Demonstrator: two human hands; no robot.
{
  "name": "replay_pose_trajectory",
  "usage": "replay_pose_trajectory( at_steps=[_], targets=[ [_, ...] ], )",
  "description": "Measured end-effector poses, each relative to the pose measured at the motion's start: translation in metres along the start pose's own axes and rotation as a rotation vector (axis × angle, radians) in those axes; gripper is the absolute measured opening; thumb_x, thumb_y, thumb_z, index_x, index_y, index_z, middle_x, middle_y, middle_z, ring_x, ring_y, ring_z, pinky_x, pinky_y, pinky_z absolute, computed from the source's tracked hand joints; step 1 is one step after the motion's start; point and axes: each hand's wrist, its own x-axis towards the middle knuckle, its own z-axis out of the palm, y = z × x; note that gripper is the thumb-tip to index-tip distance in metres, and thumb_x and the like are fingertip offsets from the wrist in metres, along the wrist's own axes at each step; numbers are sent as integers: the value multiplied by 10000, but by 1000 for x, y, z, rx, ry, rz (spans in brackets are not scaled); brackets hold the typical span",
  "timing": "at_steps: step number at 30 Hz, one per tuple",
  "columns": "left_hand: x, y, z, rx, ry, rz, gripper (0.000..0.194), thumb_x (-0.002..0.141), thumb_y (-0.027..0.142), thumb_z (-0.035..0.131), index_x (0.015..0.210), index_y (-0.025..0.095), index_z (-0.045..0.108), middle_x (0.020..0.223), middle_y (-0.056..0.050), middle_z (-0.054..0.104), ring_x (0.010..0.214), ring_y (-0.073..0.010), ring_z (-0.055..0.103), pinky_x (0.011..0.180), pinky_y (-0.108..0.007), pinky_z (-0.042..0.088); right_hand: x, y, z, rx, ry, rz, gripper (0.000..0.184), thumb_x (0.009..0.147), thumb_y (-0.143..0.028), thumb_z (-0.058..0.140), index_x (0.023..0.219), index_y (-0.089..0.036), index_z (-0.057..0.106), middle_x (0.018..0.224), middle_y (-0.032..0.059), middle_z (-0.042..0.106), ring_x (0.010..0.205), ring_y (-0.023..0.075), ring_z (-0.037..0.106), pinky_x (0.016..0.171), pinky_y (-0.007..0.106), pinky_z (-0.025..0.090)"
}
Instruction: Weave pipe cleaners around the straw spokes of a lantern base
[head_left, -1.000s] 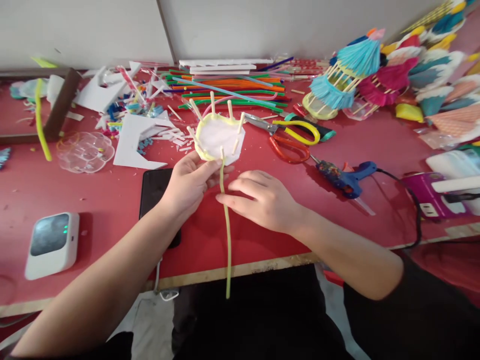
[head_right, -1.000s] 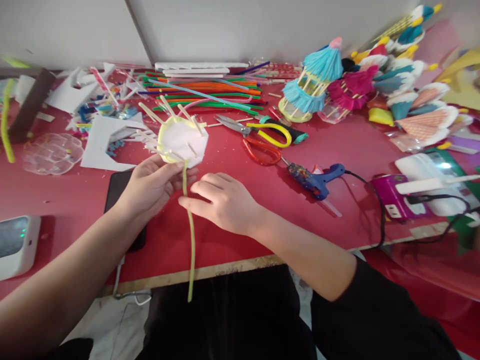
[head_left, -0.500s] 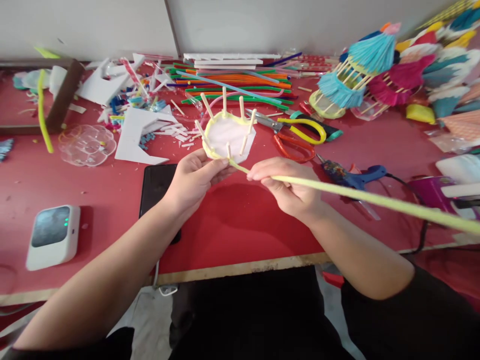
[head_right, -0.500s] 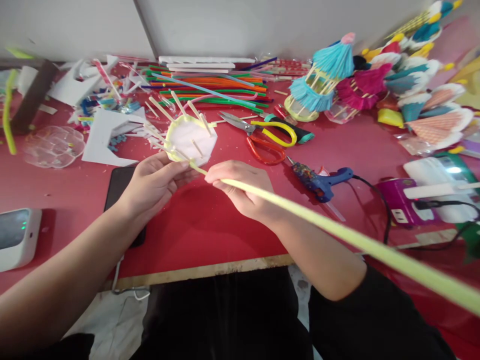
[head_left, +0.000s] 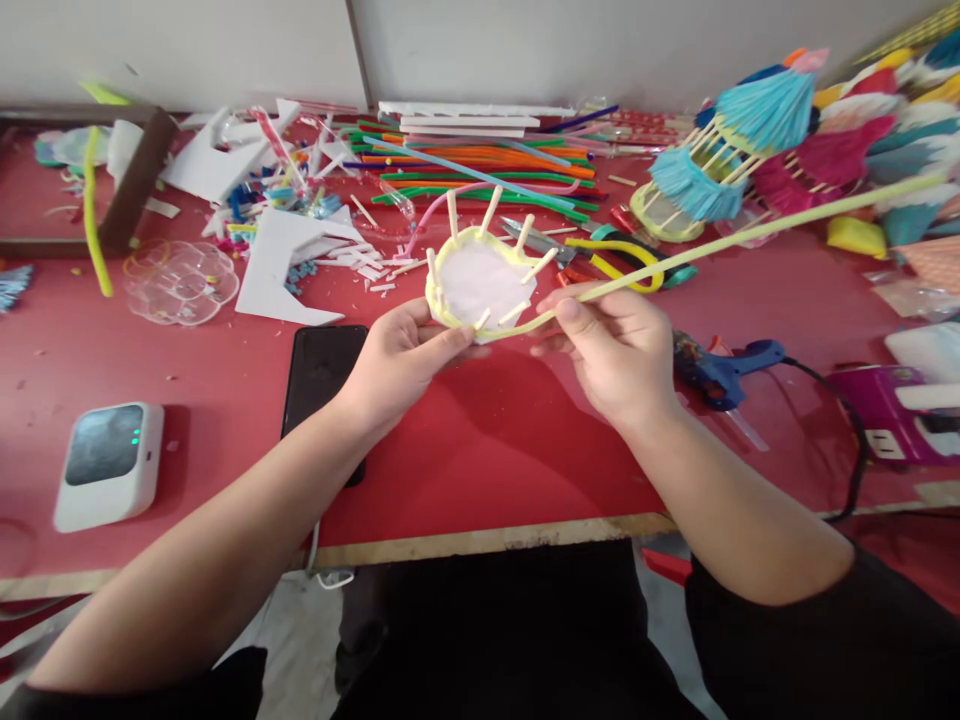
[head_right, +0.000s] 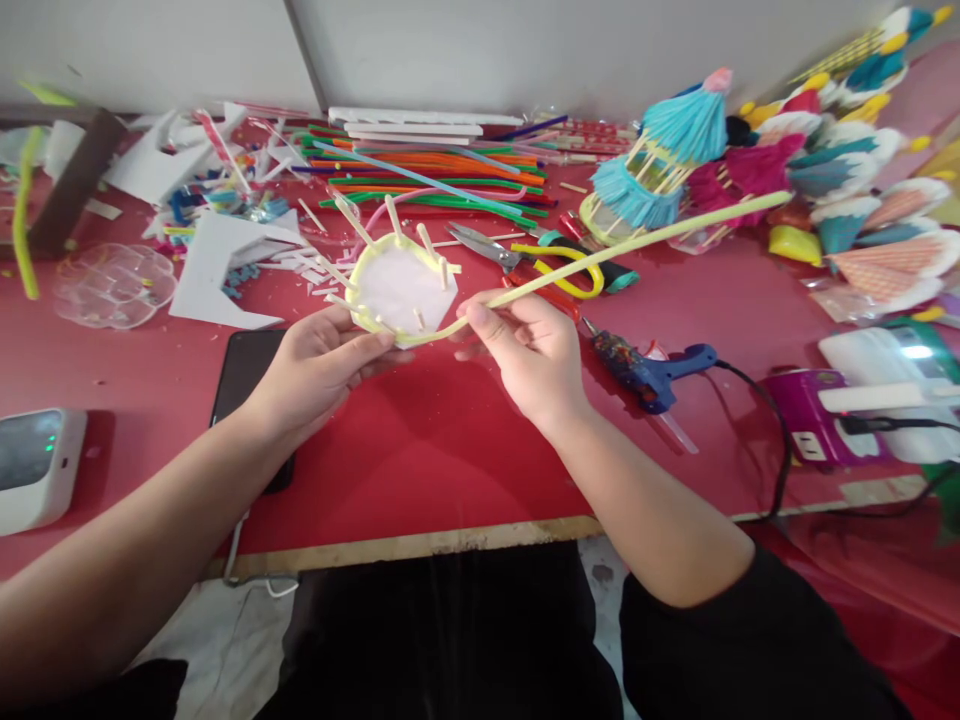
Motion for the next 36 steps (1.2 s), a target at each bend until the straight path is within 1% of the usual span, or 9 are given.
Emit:
replay_pose_trajectory(
  at_steps=[4, 10, 13, 15, 19, 23, 25, 31, 36],
  targets=[
    [0, -1, 0, 12, 10, 12, 242, 752, 268, 836, 929, 146, 724, 834, -54, 792, 769, -171, 777, 840, -279, 624, -1, -10, 2, -62, -69, -86, 179, 809, -411, 809, 831, -266, 706, 916, -3, 704, 796, 154, 708, 578, 274, 620],
    [0, -1, 3, -11, -19, 24, 221, 765, 255, 832, 919, 141, 723, 835, -47, 791, 741, -149, 768, 813, -249, 619, -9, -17, 6, -493, -70, -365, 45, 859, -259, 771, 848, -274, 731, 825, 5, 750, 786, 177, 720, 695, 330, 620],
    [-1, 0, 3, -3, -8, 20, 236, 756, 268, 844, 922, 145, 729, 852, -51, 794, 770, -162, 773, 816, -256, 619, -13, -17, 6, -611, -41, -487, 83, 886, -208, 727, 890, -290, 741, 842, 12, 780, 771, 190, 737, 741, 356, 624],
    [-2, 1, 4, 23, 3, 13, 249, 748, 283, 854, 918, 148, 731, 850, -55, 794, 789, -173, 775, 819, -264, 619, -14, -16, 6, -633, -38, -500, 118, 890, -180, 708, 903, -294, 736, 851, 12, 784, 789, 198, 744, 769, 366, 625],
    [-4, 0, 4, 92, 0, 26, 297, 741, 325, 867, 946, 154, 735, 835, -63, 793, 831, -201, 779, 840, -291, 618, -13, -15, 5, -602, -32, -409, 88, 890, -178, 700, 875, -264, 702, 840, 16, 774, 790, 191, 741, 731, 337, 622],
    [-3, -2, 4, 136, -19, 57, 259, 775, 305, 836, 962, 159, 731, 853, -59, 798, 824, -190, 776, 831, -278, 612, -13, -14, 6, -486, -41, -178, 41, 878, -217, 716, 870, -243, 686, 792, -3, 760, 646, 142, 701, 557, 257, 572],
    [-3, -2, 3, 153, -27, 69, 239, 789, 289, 820, 967, 158, 727, 875, -61, 801, 825, -180, 774, 813, -255, 605, -13, -13, 8, -371, -28, -83, 63, 854, -224, 736, 851, -238, 675, 752, -18, 744, 595, 126, 682, 523, 239, 558],
    [-3, 0, 3, 230, -37, 103, 223, 780, 262, 813, 962, 171, 723, 889, -62, 801, 821, -197, 774, 776, -264, 602, -11, -13, 9, -201, 38, 62, 160, 781, -238, 808, 732, -229, 655, 707, -27, 705, 612, 128, 669, 548, 253, 567],
    [-3, 0, 2, 225, -71, 106, 224, 782, 272, 812, 959, 171, 719, 886, -63, 800, 806, -192, 773, 761, -256, 600, -6, -8, 6, -56, 23, 142, 178, 728, -277, 866, 752, -221, 700, 764, -10, 718, 679, 148, 698, 627, 299, 620]
  ],
)
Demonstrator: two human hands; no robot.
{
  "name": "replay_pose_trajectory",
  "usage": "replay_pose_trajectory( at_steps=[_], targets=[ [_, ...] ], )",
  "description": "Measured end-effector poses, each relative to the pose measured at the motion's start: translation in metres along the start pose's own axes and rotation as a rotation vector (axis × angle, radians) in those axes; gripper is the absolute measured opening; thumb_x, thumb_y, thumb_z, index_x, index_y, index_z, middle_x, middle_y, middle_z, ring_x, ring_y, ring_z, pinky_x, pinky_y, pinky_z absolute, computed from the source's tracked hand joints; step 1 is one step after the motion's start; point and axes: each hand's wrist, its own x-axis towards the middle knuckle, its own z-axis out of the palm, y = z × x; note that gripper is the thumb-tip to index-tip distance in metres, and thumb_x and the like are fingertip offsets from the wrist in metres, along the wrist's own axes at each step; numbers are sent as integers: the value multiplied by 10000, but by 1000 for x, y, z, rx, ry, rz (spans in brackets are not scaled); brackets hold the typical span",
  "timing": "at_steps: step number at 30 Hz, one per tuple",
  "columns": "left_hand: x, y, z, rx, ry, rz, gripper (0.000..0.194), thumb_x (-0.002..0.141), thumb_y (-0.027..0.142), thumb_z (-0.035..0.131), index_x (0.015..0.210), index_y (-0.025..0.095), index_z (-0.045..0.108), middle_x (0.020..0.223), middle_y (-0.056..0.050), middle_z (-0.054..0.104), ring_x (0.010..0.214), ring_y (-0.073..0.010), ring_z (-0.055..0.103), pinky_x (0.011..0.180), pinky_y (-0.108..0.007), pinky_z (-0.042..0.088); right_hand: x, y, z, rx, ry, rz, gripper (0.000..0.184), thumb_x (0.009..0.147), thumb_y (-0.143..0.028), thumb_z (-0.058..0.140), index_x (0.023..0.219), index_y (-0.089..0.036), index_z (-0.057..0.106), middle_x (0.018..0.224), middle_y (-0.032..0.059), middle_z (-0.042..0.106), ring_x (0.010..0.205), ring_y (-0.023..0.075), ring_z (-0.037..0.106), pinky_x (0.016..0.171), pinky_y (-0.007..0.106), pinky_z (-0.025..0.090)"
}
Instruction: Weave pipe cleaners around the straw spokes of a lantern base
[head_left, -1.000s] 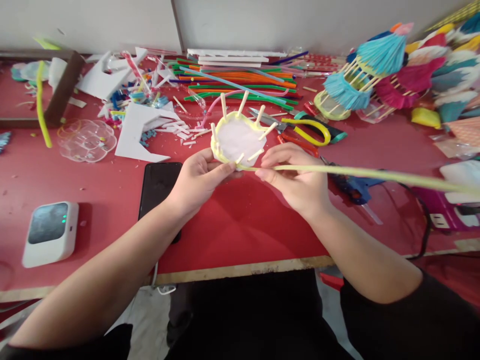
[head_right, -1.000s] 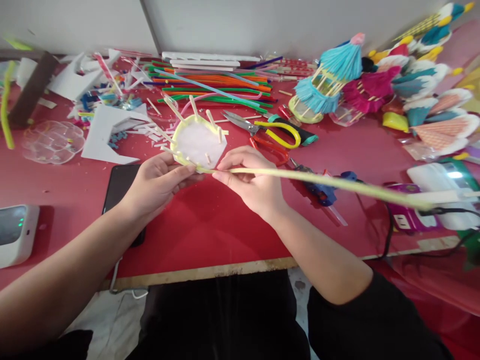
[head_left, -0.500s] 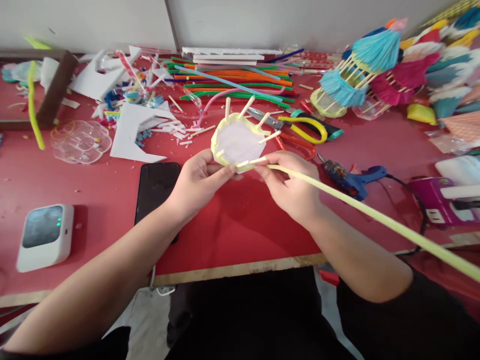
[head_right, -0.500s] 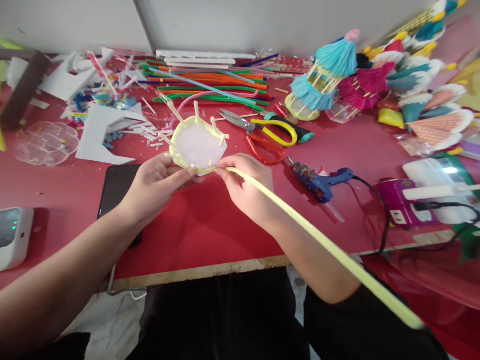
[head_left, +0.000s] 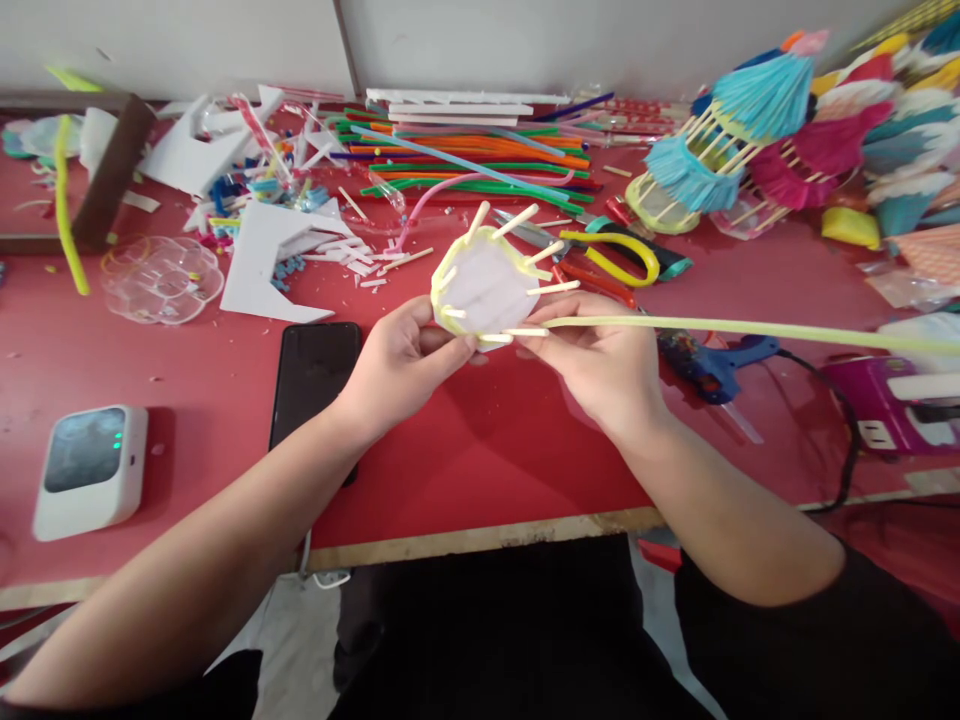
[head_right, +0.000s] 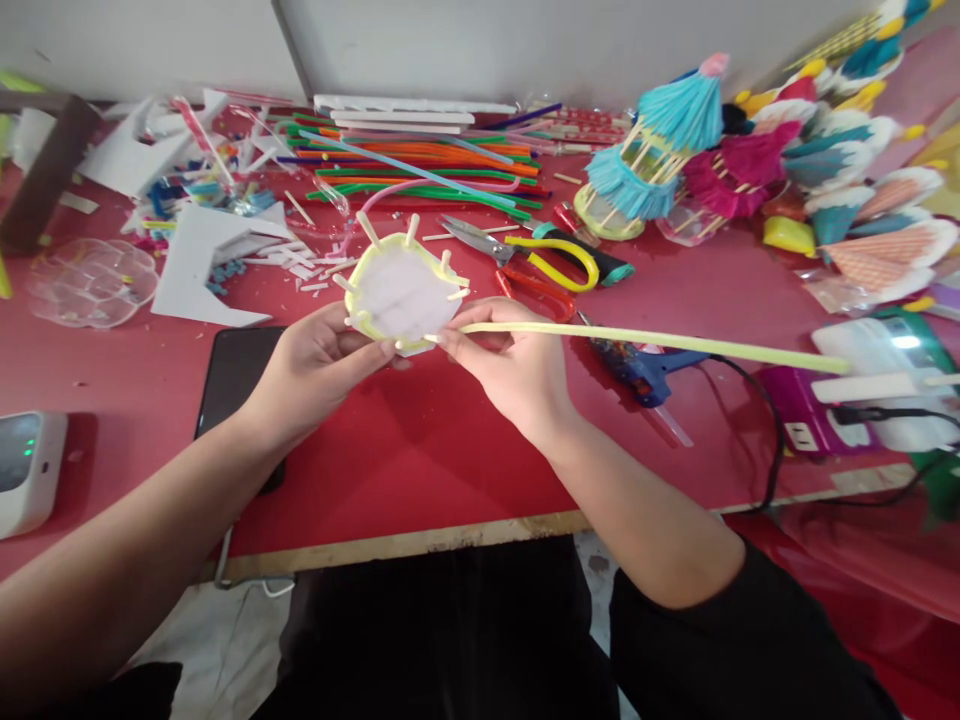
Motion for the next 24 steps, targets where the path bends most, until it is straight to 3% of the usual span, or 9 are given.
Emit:
replay_pose_trajectory(
  at_steps=[5, 11, 18, 24],
  targets=[
    [2, -1, -2, -30, -34, -4, 253, 765, 287, 828, 955, 160, 719, 888, -62, 801, 807, -187, 771, 763, -247, 595, 1, -1, -2, 159, -60, 89, 261, 707, -355, 893, 764, -213, 681, 719, -33, 707, 660, 145, 719, 622, 297, 654],
    [3, -1, -6, -74, -159, 11, 250, 745, 274, 838, 918, 132, 726, 938, -73, 803, 835, -197, 763, 828, -289, 598, 0, -9, -4, 201, -169, 49, 198, 709, -308, 888, 753, -220, 716, 715, -37, 719, 618, 118, 710, 608, 247, 636],
    [3, -3, 0, -171, -83, -9, 383, 691, 254, 896, 1013, 165, 708, 958, -61, 808, 872, -208, 779, 853, -295, 604, -4, -8, 5, 258, -53, 35, 151, 694, -205, 864, 725, -221, 717, 685, -40, 725, 596, 118, 716, 598, 232, 627],
    [1, -2, 1, -169, -70, -26, 375, 705, 263, 901, 1019, 157, 727, 975, -72, 811, 892, -208, 781, 868, -287, 607, -6, -8, 8, 212, -21, 29, 178, 712, -279, 863, 730, -220, 696, 684, -44, 729, 600, 124, 721, 601, 252, 639]
  ],
)
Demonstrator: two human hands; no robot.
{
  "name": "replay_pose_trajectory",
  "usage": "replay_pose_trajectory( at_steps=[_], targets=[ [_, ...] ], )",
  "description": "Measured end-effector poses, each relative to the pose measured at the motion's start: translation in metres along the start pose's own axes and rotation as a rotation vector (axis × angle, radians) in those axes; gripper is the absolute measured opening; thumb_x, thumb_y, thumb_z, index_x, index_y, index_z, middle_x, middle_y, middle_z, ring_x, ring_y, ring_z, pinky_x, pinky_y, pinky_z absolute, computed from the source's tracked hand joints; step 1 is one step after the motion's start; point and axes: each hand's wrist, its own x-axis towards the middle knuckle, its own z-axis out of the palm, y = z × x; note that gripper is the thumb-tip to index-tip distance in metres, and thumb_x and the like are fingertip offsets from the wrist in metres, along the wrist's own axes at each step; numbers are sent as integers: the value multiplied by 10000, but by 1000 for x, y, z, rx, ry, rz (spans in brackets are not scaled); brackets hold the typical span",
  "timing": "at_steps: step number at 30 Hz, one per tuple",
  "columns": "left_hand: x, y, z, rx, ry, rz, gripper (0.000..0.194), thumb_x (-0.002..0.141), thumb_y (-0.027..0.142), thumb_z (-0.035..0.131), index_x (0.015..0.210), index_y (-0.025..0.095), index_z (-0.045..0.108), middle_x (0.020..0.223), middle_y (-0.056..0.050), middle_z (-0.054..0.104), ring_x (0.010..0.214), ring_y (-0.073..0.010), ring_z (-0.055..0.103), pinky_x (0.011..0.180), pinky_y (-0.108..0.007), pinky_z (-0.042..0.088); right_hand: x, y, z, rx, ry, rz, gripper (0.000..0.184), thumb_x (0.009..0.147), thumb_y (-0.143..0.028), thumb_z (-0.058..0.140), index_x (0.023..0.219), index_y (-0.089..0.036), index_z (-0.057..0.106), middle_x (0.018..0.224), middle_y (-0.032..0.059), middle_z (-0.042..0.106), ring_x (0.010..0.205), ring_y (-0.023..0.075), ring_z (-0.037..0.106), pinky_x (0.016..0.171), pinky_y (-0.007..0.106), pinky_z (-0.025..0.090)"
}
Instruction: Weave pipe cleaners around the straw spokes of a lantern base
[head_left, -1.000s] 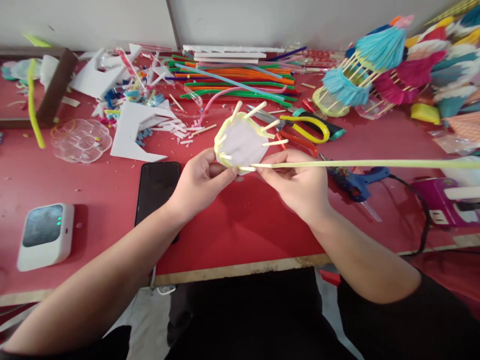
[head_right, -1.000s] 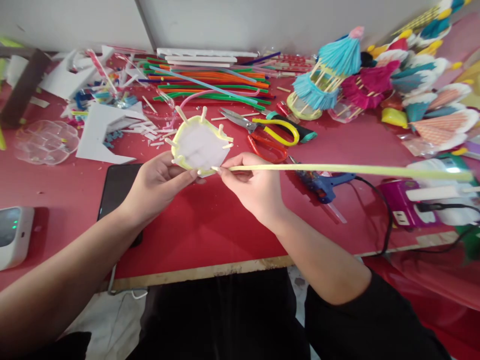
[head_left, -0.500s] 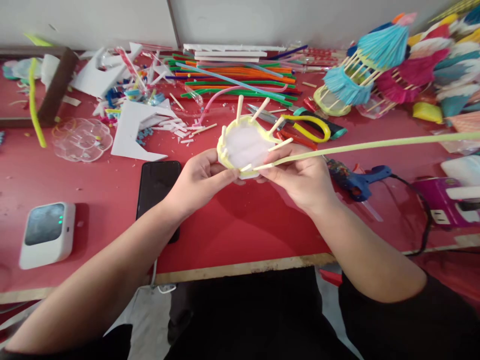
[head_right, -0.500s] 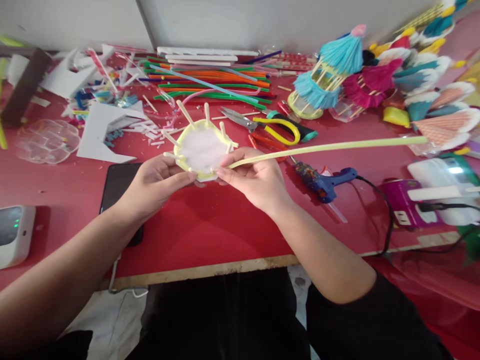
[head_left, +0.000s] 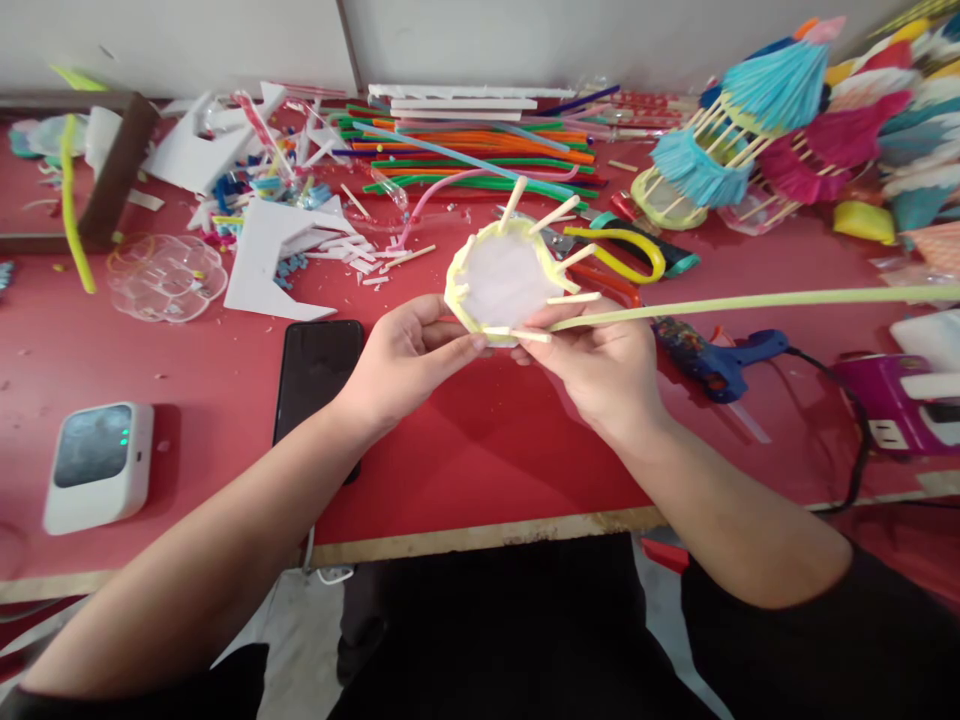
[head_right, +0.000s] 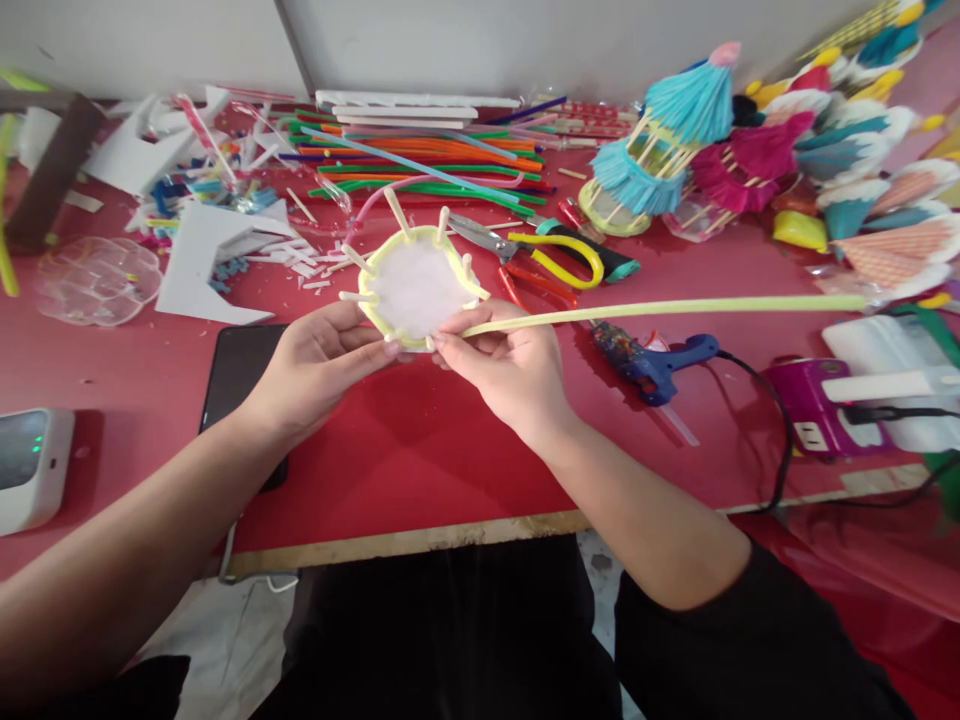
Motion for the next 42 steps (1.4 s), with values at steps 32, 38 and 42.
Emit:
replay_pose_trajectory(
  at_steps=[32, 38, 42],
  targets=[
    [-1, -1, 4, -19, 46, -34, 308, 732, 291, 880, 969, 153, 741, 945, -67, 805, 897, -197, 768, 916, -308, 588, -5, 5, 5, -45, 63, -74, 206, 732, -330, 863, 748, -230, 684, 723, -48, 728, 635, 132, 737, 622, 263, 651],
    [-1, -2, 4, 7, 64, -36, 349, 717, 301, 893, 1000, 172, 734, 952, -51, 795, 911, -196, 759, 883, -301, 589, -8, 1, 8, -150, 82, -90, 163, 771, -312, 831, 757, -241, 685, 750, -30, 756, 666, 154, 748, 629, 285, 657],
    [0, -1, 4, -12, 65, -25, 347, 698, 292, 906, 966, 166, 725, 945, -46, 795, 897, -185, 760, 878, -286, 591, -9, 0, 8, -155, 97, -99, 141, 780, -290, 827, 765, -232, 700, 771, -22, 768, 674, 155, 752, 656, 292, 668]
  ],
)
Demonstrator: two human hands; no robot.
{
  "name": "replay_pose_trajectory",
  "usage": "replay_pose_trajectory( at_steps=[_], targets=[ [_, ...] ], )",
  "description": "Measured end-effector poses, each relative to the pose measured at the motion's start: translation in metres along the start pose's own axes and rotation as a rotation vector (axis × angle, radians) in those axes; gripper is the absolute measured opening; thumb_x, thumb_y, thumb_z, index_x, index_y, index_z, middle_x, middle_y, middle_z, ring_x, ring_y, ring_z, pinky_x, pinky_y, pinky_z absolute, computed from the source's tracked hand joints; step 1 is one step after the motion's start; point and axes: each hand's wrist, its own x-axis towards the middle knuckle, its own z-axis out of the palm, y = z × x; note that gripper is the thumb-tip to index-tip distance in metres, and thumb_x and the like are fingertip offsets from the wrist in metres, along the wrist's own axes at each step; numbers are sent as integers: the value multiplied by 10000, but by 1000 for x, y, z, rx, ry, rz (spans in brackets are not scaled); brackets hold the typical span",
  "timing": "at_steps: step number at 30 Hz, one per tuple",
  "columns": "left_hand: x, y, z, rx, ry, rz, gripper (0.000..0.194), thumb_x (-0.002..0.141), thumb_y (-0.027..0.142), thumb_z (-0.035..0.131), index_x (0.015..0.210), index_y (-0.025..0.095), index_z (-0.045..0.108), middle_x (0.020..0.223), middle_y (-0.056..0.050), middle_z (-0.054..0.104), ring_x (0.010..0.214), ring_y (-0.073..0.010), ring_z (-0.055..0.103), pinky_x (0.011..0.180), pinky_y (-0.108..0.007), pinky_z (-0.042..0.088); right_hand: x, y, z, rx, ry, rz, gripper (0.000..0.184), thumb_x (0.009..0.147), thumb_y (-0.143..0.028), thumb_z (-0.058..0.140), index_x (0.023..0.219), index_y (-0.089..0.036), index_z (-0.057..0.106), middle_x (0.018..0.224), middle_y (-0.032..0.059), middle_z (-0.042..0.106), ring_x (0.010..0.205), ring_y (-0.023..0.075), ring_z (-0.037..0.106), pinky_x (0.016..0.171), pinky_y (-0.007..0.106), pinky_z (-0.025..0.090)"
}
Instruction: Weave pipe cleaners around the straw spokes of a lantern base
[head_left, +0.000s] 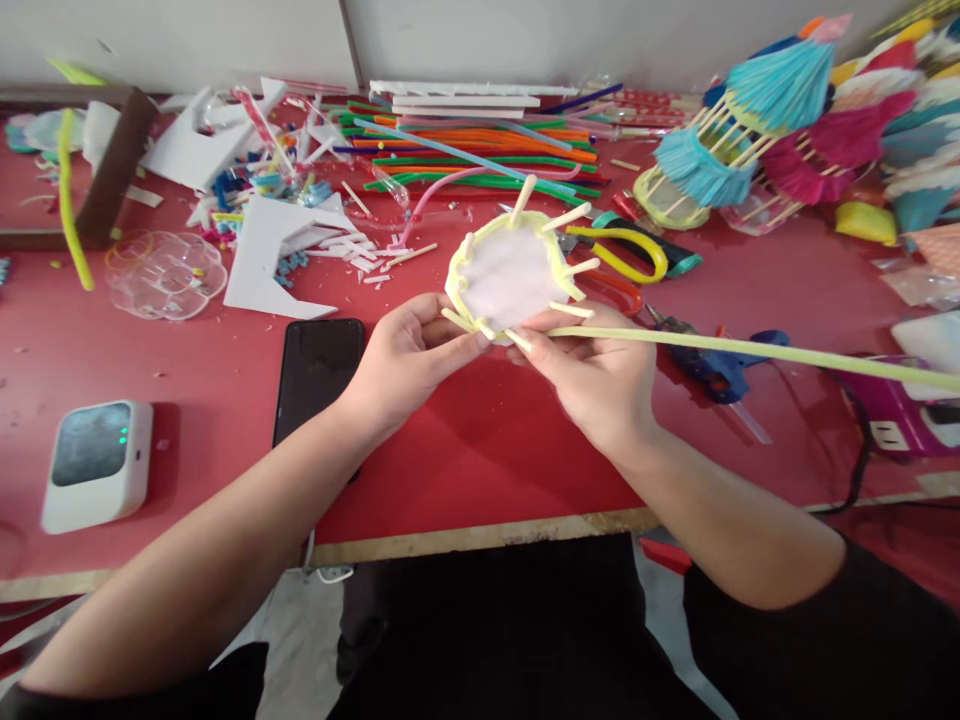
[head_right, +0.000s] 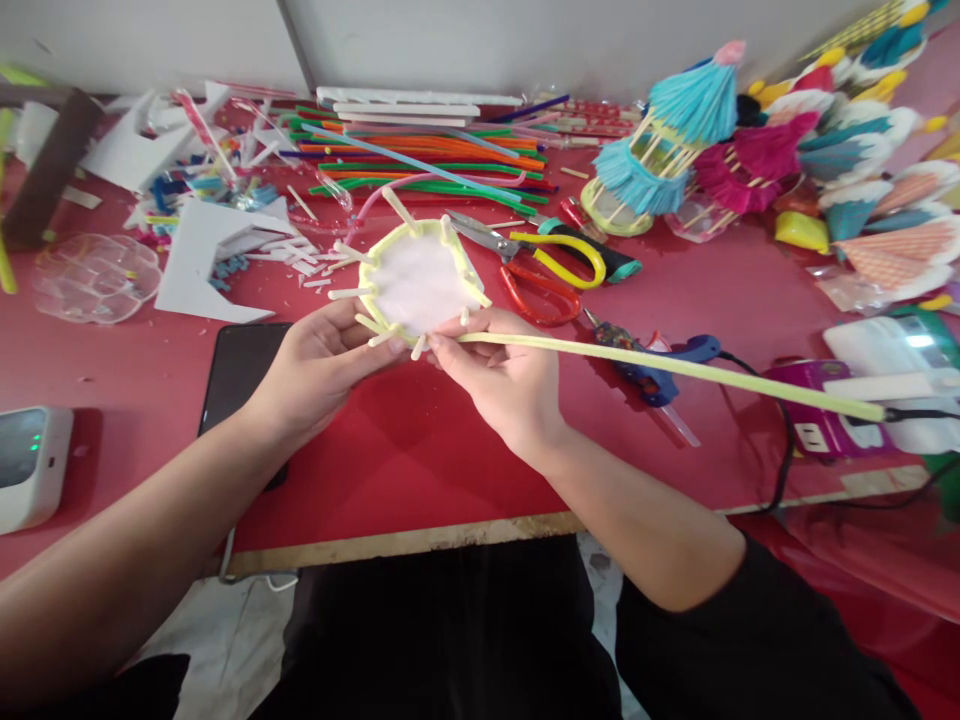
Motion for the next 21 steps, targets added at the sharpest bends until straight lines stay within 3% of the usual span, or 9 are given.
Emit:
replay_pose_trajectory(
  at_steps=[9, 16, 21],
  targets=[
    [1, -1, -1, -31, -5, -6, 325, 712, 259, 896, 974, 163, 728, 910, -30, 788, 845, -160, 751, 865, -275, 583, 0, 2, 1, 58, -9, 7, 130, 771, -248, 824, 771, -230, 695, 771, -30, 771, 671, 155, 759, 680, 297, 682],
    [-1, 2, 4, -25, -32, 22, 355, 711, 245, 894, 999, 166, 702, 1017, -54, 785, 972, -198, 745, 909, -308, 577, 1, 4, 2, -5, 17, -24, 96, 775, -209, 807, 788, -229, 714, 771, -30, 762, 683, 138, 747, 653, 264, 663],
    [-1, 1, 4, -6, -24, 23, 353, 716, 283, 888, 988, 171, 695, 1012, -60, 791, 956, -213, 753, 903, -330, 591, 0, 1, 3, -34, 12, -18, 81, 778, -208, 790, 779, -234, 714, 764, -31, 768, 688, 144, 752, 653, 266, 666]
  ],
)
